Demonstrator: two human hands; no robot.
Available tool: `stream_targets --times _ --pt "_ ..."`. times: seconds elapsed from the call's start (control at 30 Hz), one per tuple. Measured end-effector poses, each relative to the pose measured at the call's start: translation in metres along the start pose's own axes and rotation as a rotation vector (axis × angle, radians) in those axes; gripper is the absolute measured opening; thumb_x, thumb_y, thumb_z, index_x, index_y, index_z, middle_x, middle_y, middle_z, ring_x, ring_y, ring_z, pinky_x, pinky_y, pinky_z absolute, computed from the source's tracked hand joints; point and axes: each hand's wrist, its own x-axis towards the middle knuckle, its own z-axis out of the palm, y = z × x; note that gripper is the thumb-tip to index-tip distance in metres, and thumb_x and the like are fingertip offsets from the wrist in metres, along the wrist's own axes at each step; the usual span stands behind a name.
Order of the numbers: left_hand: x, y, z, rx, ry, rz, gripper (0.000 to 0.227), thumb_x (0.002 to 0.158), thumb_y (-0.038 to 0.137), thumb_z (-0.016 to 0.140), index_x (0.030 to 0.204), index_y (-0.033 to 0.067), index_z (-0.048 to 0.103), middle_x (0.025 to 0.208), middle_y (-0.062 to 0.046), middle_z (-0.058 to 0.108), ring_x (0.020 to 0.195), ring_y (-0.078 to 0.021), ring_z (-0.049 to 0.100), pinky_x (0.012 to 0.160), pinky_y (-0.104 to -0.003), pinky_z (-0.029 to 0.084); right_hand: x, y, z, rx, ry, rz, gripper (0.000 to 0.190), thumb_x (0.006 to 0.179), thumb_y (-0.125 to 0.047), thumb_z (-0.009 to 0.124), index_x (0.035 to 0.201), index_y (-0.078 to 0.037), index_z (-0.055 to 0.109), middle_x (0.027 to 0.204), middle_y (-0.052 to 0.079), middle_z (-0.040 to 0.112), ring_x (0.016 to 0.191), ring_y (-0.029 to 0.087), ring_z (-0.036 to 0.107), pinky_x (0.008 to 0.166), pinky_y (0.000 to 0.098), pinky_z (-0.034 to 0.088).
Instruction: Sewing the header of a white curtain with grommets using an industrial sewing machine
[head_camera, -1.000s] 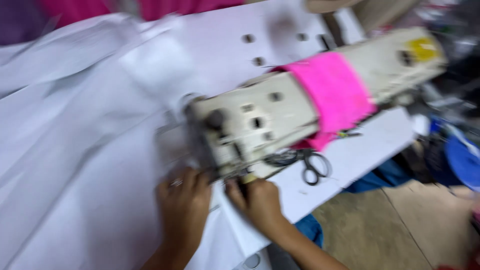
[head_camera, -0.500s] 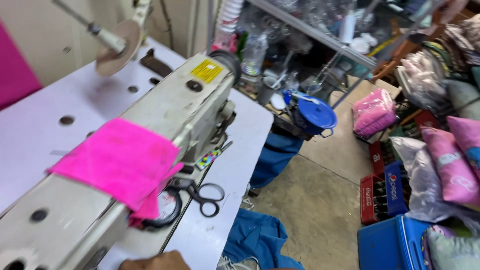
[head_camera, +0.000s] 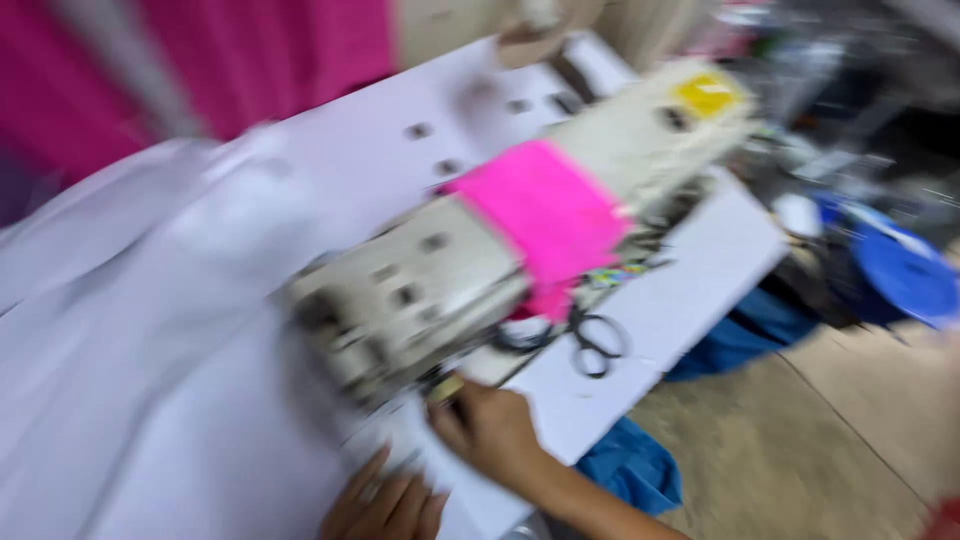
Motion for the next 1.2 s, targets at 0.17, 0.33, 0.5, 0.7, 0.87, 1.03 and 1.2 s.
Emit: stream_targets --times 0.17,0.33,0.5,0.7,0.87,1.03,1.2 --pt "0.064 0.011 -0.047 -0.014 -0.141 -0.008 0.035 0.106 0.029 0.066 0.113 -0.0046 0.07 0.112 -0.015 0.073 0.105 -0.0273 0.069 0.11 -0.049 0.047 0.007 -0.003 -0.014 -0.183 -0.06 0.087 0.036 0.094 -0.054 0.059 0.105 -0.021 0.07 0.071 0.015 0.074 0.061 0.039 0.071 0.052 0.0541 0.049" --pt "0.073 0.006 -0.064 0.038 -0.123 -0.058 0.027 0.106 0.024 0.063 0.113 -0.0014 0.072 0.115 -0.014 0.072 0.109 -0.0268 0.067 0.112 -0.048 0.043 0.014 -0.015 -0.036 -0.186 -0.193 0.071 0.03 0.096 -0.05 0.06 0.095 -0.022 0.068 0.076 0.01 0.077 0.071 0.038 0.072 0.057 0.0486 0.049" --pt "0.066 -0.002 -0.061 0.099 -0.083 -0.028 0.027 0.102 0.022 0.074 0.117 -0.0005 0.075 0.119 -0.012 0.075 0.115 -0.0275 0.069 0.114 -0.055 0.046 0.017 -0.032 -0.044 -0.39 -0.14 -0.051 0.026 0.096 -0.048 0.063 0.105 -0.026 0.072 0.081 0.005 0.072 0.063 0.039 0.069 0.048 0.0534 0.05" --pt "0.062 -0.003 -0.06 0.081 -0.098 -0.054 0.025 0.103 0.018 0.069 0.118 -0.0008 0.075 0.12 -0.011 0.075 0.116 -0.0266 0.069 0.117 -0.056 0.043 0.016 -0.022 -0.038 -0.556 -0.147 -0.19 0.024 0.096 -0.045 0.064 0.108 -0.025 0.07 0.083 0.001 0.067 0.058 0.034 0.067 0.037 0.0504 0.046" --pt "0.058 -0.002 -0.057 0.083 -0.121 -0.085 0.028 0.101 0.021 0.073 0.121 0.001 0.074 0.122 -0.01 0.075 0.119 -0.024 0.068 0.12 -0.057 0.04 0.016 -0.024 -0.037 -0.6 -0.227 -0.114 0.024 0.094 -0.045 0.065 0.112 -0.03 0.068 0.081 0.001 0.071 0.06 0.037 0.069 0.041 0.0512 0.046" --pt "0.057 -0.002 -0.056 0.053 -0.122 -0.099 0.034 0.101 0.022 0.075 0.125 -0.0011 0.072 0.121 -0.01 0.075 0.119 -0.0256 0.068 0.12 -0.06 0.04 0.014 0.012 -0.019 -0.56 -0.091 -0.188 0.033 0.098 -0.044 0.063 0.12 -0.022 0.073 0.069 0.012 0.069 0.05 0.035 0.064 0.038 0.0493 0.041" --pt "0.061 -0.004 -0.062 0.016 -0.116 -0.124 0.031 0.099 0.019 0.074 0.124 -0.0002 0.074 0.122 -0.01 0.075 0.118 -0.0249 0.068 0.119 -0.06 0.039 0.021 -0.017 -0.031 -0.452 -0.099 -0.073 0.03 0.095 -0.048 0.067 0.104 -0.022 0.078 0.066 0.01 0.07 0.058 0.033 0.068 0.046 0.0483 0.047"
